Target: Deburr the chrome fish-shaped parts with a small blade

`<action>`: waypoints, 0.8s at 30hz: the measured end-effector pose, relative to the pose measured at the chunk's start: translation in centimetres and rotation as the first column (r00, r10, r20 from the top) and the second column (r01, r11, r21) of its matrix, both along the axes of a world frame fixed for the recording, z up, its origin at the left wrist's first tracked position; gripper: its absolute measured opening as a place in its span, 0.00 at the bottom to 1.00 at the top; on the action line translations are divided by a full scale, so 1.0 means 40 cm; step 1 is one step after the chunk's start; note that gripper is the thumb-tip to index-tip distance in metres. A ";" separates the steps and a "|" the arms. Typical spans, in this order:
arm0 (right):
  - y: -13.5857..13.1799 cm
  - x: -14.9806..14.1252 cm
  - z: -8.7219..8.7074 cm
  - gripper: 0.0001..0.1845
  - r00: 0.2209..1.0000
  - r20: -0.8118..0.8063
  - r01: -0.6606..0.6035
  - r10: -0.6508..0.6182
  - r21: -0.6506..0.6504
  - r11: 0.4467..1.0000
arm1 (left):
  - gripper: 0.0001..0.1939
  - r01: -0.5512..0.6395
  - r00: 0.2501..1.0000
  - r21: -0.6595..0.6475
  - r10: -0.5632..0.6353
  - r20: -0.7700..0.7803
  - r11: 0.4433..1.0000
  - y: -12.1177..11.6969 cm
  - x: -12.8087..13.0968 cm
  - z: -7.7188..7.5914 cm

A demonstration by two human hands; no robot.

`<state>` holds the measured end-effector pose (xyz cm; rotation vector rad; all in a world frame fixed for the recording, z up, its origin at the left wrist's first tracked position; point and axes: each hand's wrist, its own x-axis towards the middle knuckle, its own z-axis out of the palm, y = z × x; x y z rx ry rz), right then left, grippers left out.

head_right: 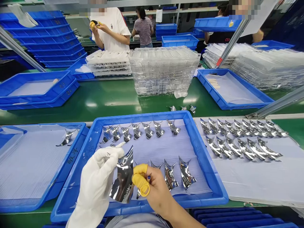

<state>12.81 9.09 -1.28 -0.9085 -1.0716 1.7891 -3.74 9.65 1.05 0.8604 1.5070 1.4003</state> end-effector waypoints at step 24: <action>0.001 -0.006 0.011 0.19 0.976 0.207 0.004 -0.065 0.279 0.960 | 0.09 -0.004 0.999 0.100 0.007 -0.033 0.995 -0.009 -0.005 0.016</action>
